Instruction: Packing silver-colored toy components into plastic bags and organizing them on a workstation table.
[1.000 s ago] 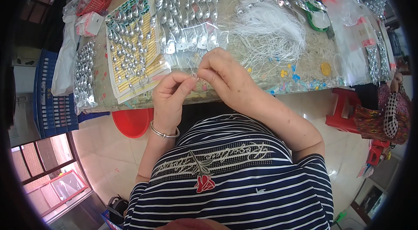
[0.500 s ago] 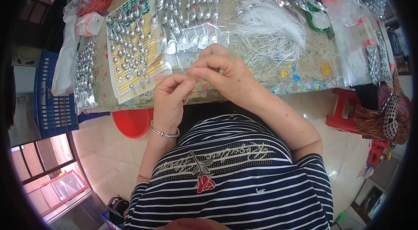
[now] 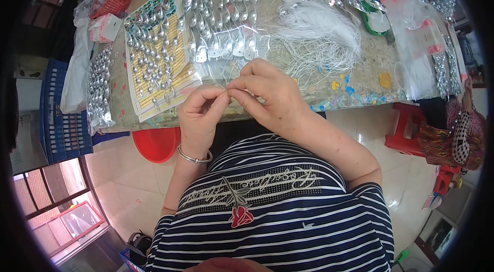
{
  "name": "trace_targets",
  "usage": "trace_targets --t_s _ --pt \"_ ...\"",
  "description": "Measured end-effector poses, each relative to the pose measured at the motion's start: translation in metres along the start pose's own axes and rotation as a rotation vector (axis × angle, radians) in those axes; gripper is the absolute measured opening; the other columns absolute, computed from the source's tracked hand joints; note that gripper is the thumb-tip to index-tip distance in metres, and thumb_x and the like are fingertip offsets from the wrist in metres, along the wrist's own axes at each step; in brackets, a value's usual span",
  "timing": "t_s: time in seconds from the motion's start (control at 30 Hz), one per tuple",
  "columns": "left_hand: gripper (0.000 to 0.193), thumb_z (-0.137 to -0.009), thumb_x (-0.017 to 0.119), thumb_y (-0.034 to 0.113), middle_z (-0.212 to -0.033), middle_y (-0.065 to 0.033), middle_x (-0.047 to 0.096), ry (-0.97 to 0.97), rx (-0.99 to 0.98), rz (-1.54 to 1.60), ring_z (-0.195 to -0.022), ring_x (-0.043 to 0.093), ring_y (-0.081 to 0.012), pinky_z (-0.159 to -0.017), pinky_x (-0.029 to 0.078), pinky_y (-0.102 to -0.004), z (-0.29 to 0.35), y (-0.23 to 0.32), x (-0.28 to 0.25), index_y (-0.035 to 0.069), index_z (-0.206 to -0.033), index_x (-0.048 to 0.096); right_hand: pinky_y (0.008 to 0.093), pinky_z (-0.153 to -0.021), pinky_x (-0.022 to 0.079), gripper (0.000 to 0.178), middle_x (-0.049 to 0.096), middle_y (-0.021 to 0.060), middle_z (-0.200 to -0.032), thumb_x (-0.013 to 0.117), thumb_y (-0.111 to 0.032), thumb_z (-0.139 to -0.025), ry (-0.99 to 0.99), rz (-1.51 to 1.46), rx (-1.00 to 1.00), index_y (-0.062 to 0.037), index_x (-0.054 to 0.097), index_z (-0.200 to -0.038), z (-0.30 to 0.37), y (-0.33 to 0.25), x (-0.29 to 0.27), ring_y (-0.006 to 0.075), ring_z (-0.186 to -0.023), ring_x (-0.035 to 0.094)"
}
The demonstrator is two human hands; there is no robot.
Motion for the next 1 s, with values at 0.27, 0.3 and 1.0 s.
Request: trace_targets --t_s 0.27,0.3,1.0 --pt "0.008 -0.086 0.065 -0.002 -0.088 -0.0036 0.065 -0.053 0.149 -0.261 -0.077 0.058 -0.0071 -0.068 0.045 -0.0199 0.002 0.016 0.003 -0.001 -0.094 0.066 0.0273 -0.058 0.045 0.018 0.057 0.0077 -0.082 0.071 0.001 -0.076 -0.03 0.116 -0.068 -0.0023 0.07 -0.094 -0.005 -0.007 -0.004 0.0189 -0.07 0.058" --pt "0.009 -0.086 0.065 -0.001 -0.088 -0.004 0.066 -0.057 0.176 -0.3 -0.077 0.059 -0.0073 -0.068 0.046 -0.0201 0.002 0.017 0.004 -0.001 -0.094 0.067 0.0278 -0.057 0.045 0.017 0.057 0.0074 -0.08 0.072 0.0 -0.074 -0.022 0.138 -0.077 -0.0025 0.069 -0.091 -0.005 -0.008 -0.003 0.0193 -0.069 0.058" --pt "0.008 -0.087 0.067 0.006 -0.072 0.002 0.06 0.053 -0.244 0.297 -0.057 0.047 -0.0025 -0.048 0.034 -0.0166 0.006 -0.007 0.001 0.001 -0.094 0.068 0.02 -0.071 0.043 0.008 0.057 -0.0034 -0.089 0.061 -0.009 -0.091 -0.12 -0.708 0.579 -0.0033 0.062 -0.096 0.009 0.029 0.022 0.0037 -0.081 0.051"
Point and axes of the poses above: each hand's wrist, its own z-axis away from the middle knuckle, its own x-axis out of the palm, y = z × x, the point moved 6 cm from there along -z, towards the middle knuckle
